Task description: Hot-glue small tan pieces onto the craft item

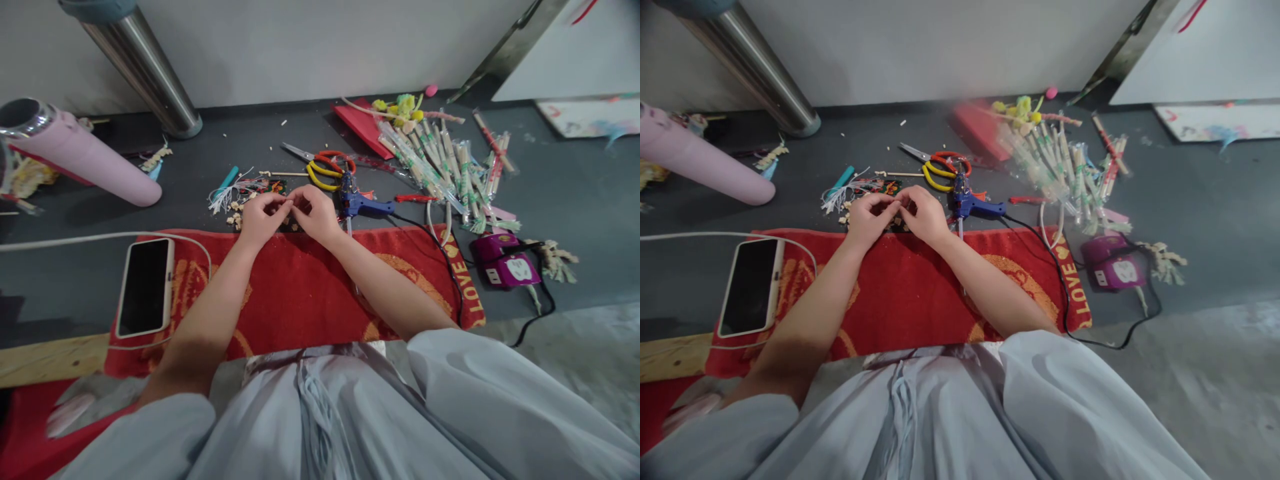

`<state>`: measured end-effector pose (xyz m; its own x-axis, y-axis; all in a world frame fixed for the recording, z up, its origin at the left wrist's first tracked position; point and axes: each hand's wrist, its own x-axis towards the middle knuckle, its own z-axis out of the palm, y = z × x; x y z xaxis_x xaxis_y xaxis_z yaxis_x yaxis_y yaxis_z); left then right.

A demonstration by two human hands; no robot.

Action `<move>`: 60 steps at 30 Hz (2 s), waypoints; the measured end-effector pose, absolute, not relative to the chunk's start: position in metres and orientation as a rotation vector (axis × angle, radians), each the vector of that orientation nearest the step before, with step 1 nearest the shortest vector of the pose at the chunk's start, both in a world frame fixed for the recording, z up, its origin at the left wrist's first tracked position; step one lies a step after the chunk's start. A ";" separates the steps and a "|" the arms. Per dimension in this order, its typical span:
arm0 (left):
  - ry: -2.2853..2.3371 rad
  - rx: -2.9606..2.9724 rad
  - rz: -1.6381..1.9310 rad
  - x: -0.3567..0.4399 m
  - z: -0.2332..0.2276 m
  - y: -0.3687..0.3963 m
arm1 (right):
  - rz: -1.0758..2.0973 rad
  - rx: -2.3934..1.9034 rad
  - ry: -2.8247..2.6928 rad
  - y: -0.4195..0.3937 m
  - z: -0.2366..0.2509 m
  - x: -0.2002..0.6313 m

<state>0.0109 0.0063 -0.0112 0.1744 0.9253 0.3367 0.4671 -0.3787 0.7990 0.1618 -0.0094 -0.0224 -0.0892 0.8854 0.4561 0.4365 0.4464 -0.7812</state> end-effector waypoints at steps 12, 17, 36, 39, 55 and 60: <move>1.316 1.931 1.114 0.010 -0.011 0.007 | 0.557 -1.113 -1.730 -0.010 -0.019 0.161; 1.286 1.882 1.130 0.010 -0.012 0.007 | 0.555 -1.112 -1.752 -0.011 -0.018 0.162; 1.263 1.752 1.248 0.012 -0.015 0.008 | 0.544 -1.082 -1.746 -0.018 -0.010 0.160; 1.278 1.690 1.273 0.012 -0.016 0.010 | 0.552 -1.141 -1.717 -0.017 0.004 0.164; 1.266 1.630 1.271 0.014 -0.018 0.012 | 0.024 -2.169 -2.125 -0.048 0.045 0.274; 1.260 1.659 1.249 0.013 -0.019 0.012 | -0.013 -2.246 -2.124 -0.051 0.036 0.267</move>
<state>0.0130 0.0117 -0.0192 0.0626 0.9586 0.2779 0.2863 -0.2840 0.9151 0.2665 -0.0509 0.0361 0.0565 0.9976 0.0406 0.9980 -0.0552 -0.0311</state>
